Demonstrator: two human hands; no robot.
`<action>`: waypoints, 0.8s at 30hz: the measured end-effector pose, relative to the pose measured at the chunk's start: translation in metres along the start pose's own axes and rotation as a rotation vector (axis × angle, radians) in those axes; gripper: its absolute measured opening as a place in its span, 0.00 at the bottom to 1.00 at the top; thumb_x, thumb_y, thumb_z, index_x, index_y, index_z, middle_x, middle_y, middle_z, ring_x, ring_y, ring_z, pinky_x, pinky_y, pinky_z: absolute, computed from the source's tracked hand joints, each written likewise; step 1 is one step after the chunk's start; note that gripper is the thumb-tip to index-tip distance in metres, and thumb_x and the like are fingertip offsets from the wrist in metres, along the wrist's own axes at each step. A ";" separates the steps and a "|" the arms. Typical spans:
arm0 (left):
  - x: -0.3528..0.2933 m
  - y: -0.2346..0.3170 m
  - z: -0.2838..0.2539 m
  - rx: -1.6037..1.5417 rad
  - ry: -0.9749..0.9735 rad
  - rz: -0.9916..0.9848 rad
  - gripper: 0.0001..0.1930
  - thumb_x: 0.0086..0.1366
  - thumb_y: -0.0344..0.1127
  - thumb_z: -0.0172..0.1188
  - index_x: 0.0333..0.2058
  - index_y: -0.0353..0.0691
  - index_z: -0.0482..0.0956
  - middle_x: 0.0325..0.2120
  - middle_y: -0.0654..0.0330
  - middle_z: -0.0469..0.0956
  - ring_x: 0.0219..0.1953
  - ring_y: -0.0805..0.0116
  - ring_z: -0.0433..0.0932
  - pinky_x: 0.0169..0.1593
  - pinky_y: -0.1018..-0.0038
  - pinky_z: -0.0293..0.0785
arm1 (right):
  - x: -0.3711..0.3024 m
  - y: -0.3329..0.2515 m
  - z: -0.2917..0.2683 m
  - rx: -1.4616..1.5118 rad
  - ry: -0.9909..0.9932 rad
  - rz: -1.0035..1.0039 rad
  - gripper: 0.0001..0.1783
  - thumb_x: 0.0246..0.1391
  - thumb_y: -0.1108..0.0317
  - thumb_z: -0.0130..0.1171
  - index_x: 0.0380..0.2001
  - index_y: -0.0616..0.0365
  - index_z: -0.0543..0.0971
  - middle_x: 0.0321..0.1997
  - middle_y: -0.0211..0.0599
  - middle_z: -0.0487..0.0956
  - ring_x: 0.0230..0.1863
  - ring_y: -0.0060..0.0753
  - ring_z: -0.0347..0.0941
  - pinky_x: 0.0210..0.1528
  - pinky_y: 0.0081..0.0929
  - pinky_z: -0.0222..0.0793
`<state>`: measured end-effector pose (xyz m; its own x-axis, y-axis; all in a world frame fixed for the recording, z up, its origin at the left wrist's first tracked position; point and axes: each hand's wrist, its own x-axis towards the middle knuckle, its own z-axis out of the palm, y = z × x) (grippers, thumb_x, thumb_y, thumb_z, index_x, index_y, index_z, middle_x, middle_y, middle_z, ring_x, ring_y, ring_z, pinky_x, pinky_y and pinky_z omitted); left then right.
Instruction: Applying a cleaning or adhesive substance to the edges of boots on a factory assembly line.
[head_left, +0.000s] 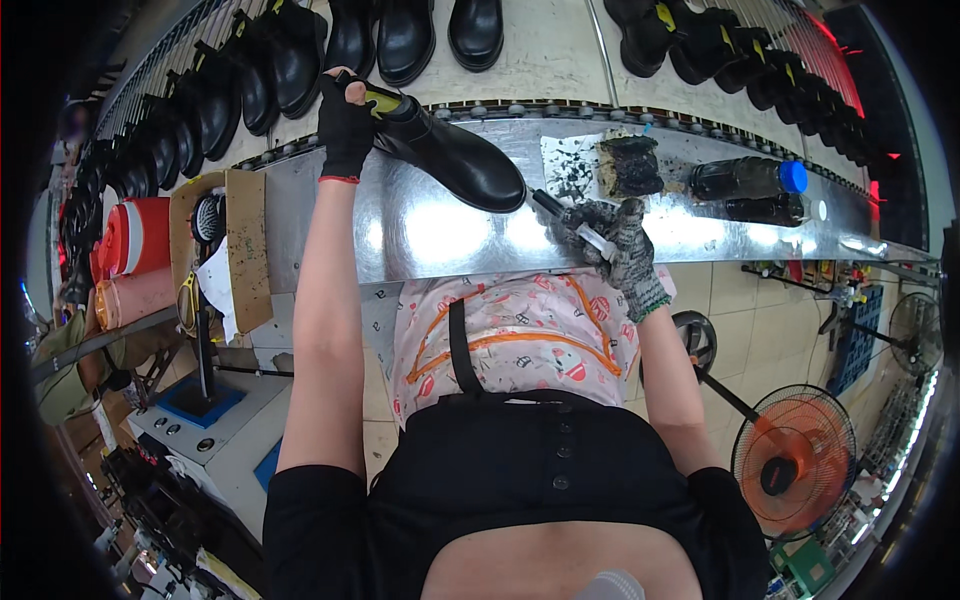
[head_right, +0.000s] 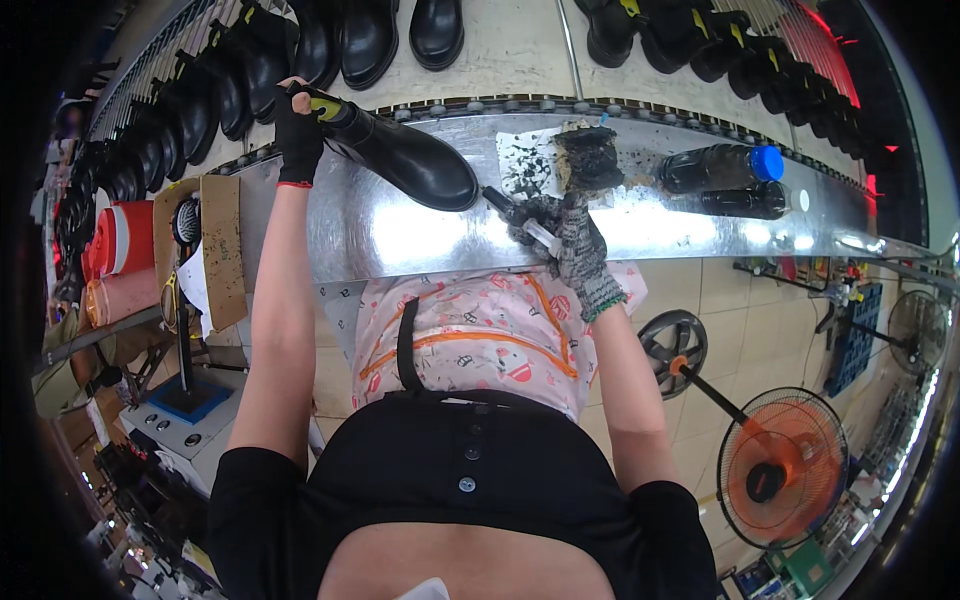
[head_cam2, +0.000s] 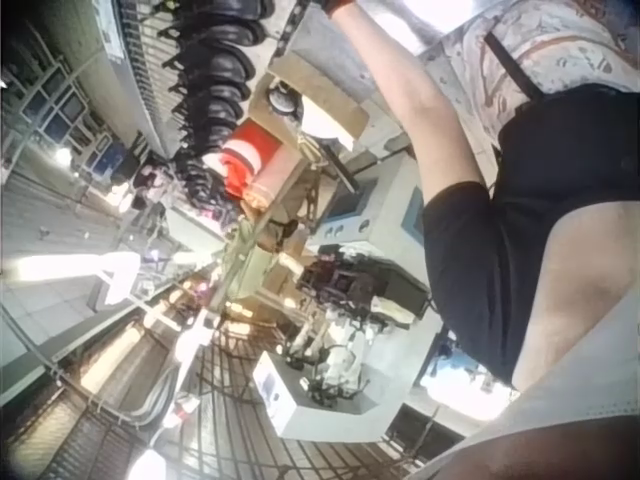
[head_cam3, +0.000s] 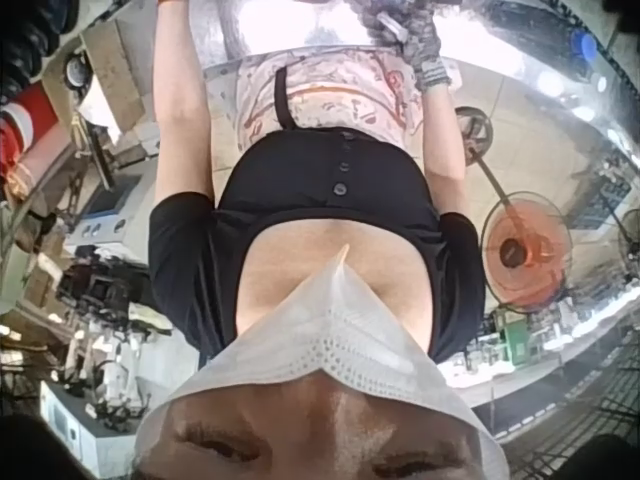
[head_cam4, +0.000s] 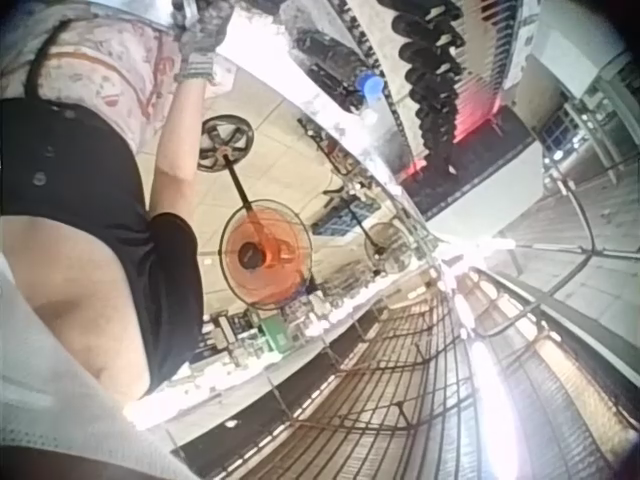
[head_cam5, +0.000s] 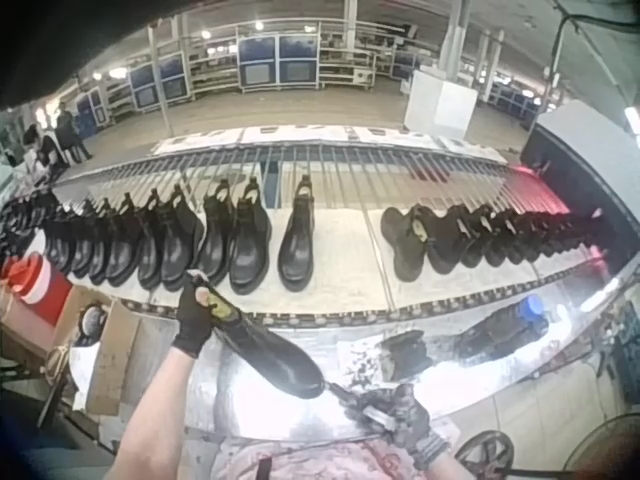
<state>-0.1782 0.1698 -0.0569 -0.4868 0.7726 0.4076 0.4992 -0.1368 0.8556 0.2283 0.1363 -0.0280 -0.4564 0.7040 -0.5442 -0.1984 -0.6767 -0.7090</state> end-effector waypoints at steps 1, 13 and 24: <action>-0.001 0.007 0.002 0.079 0.026 0.025 0.29 0.61 0.64 0.48 0.41 0.40 0.67 0.29 0.58 0.75 0.33 0.64 0.77 0.35 0.72 0.70 | 0.000 -0.005 0.001 -0.051 -0.052 -0.048 0.43 0.54 0.29 0.36 0.41 0.62 0.77 0.34 0.41 0.81 0.28 0.22 0.75 0.24 0.15 0.68; -0.033 0.067 0.002 0.406 0.167 0.136 0.36 0.50 0.71 0.55 0.40 0.42 0.66 0.26 0.58 0.75 0.29 0.56 0.78 0.32 0.68 0.71 | 0.011 -0.010 -0.023 -0.794 0.239 -0.240 0.20 0.64 0.54 0.42 0.45 0.58 0.74 0.34 0.32 0.79 0.26 0.21 0.71 0.27 0.21 0.67; -0.084 0.140 0.006 0.460 0.082 -0.095 0.35 0.36 0.47 0.77 0.37 0.39 0.64 0.23 0.63 0.70 0.23 0.72 0.69 0.30 0.77 0.67 | 0.024 -0.002 -0.023 -1.067 0.343 -0.390 0.20 0.50 0.62 0.62 0.44 0.61 0.72 0.38 0.48 0.76 0.38 0.47 0.73 0.41 0.37 0.69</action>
<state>-0.0630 0.0889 0.0271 -0.5913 0.7147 0.3736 0.7062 0.2353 0.6678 0.2380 0.1595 -0.0501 -0.2364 0.9538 -0.1852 0.6248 0.0033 -0.7808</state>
